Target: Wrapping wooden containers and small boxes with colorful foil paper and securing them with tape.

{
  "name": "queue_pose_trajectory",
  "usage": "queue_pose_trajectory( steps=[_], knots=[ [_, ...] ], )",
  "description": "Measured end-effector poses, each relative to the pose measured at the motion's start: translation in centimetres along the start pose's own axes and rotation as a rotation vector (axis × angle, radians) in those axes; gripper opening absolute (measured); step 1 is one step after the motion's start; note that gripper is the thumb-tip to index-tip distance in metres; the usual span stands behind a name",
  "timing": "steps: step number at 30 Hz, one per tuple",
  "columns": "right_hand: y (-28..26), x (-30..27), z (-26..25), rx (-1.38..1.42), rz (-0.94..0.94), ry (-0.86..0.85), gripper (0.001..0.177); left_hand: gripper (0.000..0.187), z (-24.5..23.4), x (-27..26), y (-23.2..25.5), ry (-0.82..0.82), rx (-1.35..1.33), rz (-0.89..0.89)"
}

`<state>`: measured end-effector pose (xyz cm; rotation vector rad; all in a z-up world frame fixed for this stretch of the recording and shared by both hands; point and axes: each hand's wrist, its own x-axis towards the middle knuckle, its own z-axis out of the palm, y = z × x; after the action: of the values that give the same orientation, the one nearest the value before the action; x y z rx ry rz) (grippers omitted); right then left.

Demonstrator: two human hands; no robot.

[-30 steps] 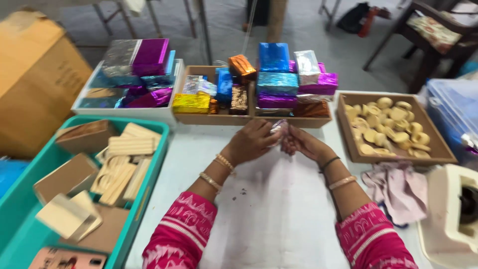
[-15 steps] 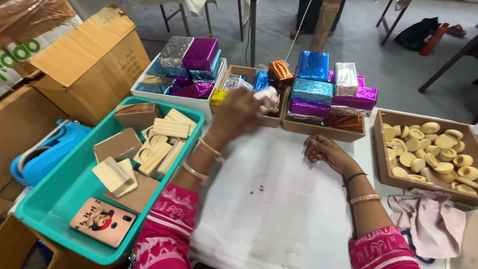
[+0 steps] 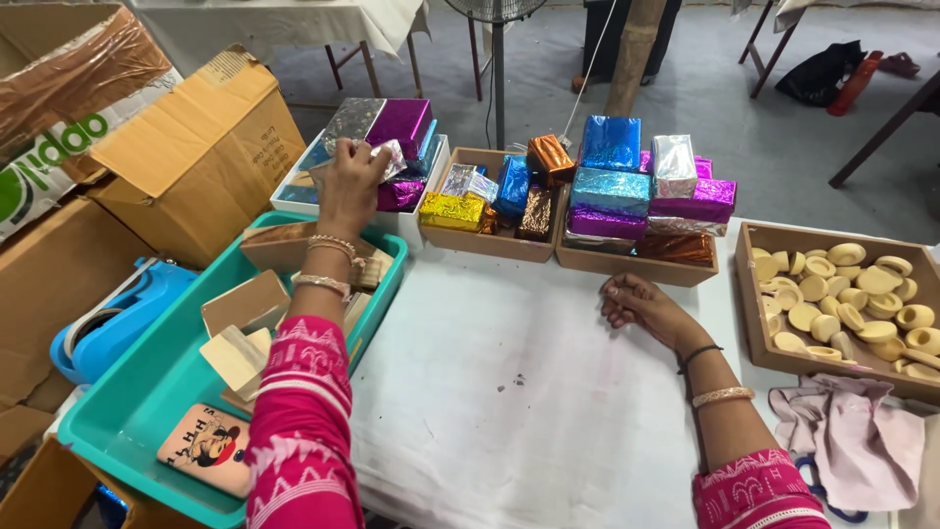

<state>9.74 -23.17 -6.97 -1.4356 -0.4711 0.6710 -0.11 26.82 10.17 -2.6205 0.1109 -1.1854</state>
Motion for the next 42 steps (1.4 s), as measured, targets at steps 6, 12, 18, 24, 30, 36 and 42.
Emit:
queue_pose_trajectory(
  steps=[6, 12, 18, 24, 30, 36, 42],
  knots=[
    [-0.5, -0.3, 0.1, 0.018, 0.001, -0.006, 0.024, 0.049, 5.9, -1.9, -0.1, -0.017, 0.054, -0.011],
    [-0.9, -0.5, 0.4, 0.034, 0.020, 0.000, 0.024, 0.065, 6.8, -2.6, 0.2, -0.136, -0.094, -0.119],
    [-1.0, -0.6, 0.6, 0.021, 0.018, 0.002, 0.023, 0.064, 5.2, -3.6, -2.0, -0.144, -0.400, -0.258],
    [-0.9, -0.5, 0.6, 0.013, 0.030, 0.027, 0.022, 0.016, 1.4, -6.3, -6.9, -0.324, -0.372, -0.550],
    [0.0, 0.0, -0.1, 0.009, 0.035, 0.044, 0.020, 0.021, -3.1, -9.6, -7.8, -0.812, -0.091, -0.638],
    [0.7, 0.3, -0.7, 0.026, 0.022, 0.019, 0.020, 0.029, 1.0, -17.8, -13.4, -0.754, -0.701, -0.555],
    [1.1, 0.6, -1.2, -0.010, 0.018, 0.026, 0.023, 0.032, -5.1, -20.0, -14.6, -0.774, 0.017, -0.664]
  ],
)
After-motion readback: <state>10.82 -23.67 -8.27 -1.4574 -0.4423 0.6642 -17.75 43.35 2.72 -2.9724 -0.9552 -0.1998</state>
